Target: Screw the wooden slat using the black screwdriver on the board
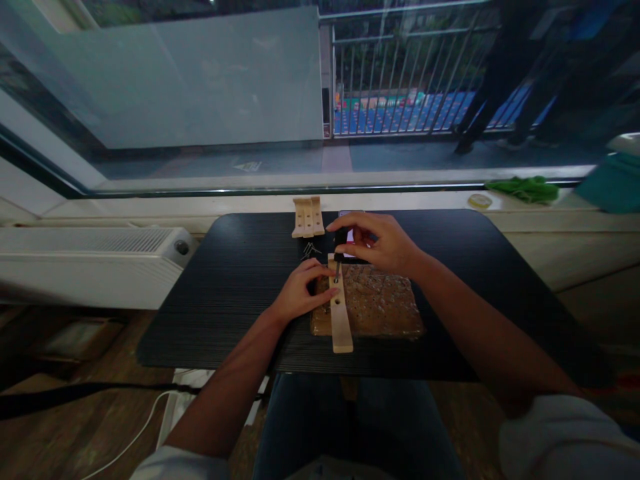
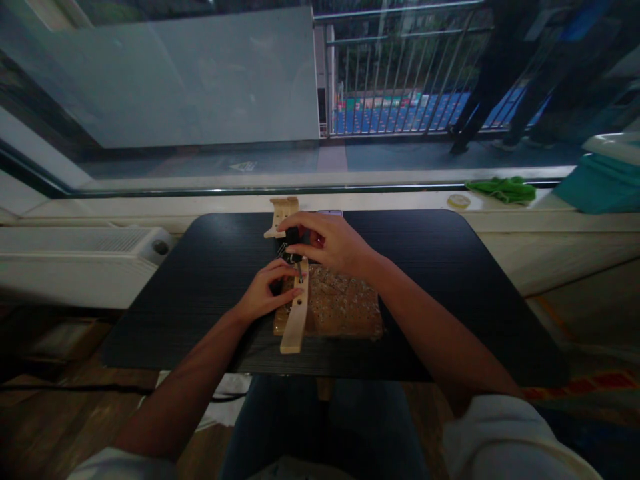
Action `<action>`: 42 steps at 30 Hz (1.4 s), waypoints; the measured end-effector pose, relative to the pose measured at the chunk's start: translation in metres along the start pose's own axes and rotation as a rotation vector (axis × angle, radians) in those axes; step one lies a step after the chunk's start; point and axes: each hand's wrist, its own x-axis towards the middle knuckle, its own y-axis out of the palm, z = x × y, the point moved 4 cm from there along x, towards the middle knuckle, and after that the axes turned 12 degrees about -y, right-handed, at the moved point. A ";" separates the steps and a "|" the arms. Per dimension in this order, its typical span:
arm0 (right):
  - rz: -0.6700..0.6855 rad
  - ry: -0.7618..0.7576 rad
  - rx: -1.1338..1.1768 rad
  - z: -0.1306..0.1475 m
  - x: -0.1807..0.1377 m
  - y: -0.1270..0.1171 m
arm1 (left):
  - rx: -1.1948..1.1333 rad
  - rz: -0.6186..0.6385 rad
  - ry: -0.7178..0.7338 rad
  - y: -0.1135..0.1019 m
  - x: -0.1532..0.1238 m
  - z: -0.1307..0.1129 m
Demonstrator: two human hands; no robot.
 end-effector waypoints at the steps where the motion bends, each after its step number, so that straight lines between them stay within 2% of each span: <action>1: 0.005 0.002 0.006 0.000 0.000 -0.001 | 0.003 0.004 -0.002 0.000 0.000 0.000; 9: 0.096 0.002 0.094 -0.002 -0.001 -0.010 | 0.015 0.010 -0.019 0.000 0.000 0.000; 19: 0.123 0.137 0.337 -0.003 -0.004 -0.005 | 0.011 0.002 -0.018 -0.001 0.000 -0.003; 34: 0.063 0.130 0.178 -0.005 -0.003 -0.008 | 0.002 0.005 -0.021 -0.001 0.000 -0.003; 42: 0.020 0.108 0.174 -0.005 -0.003 -0.006 | 0.004 0.005 -0.012 0.000 0.000 -0.002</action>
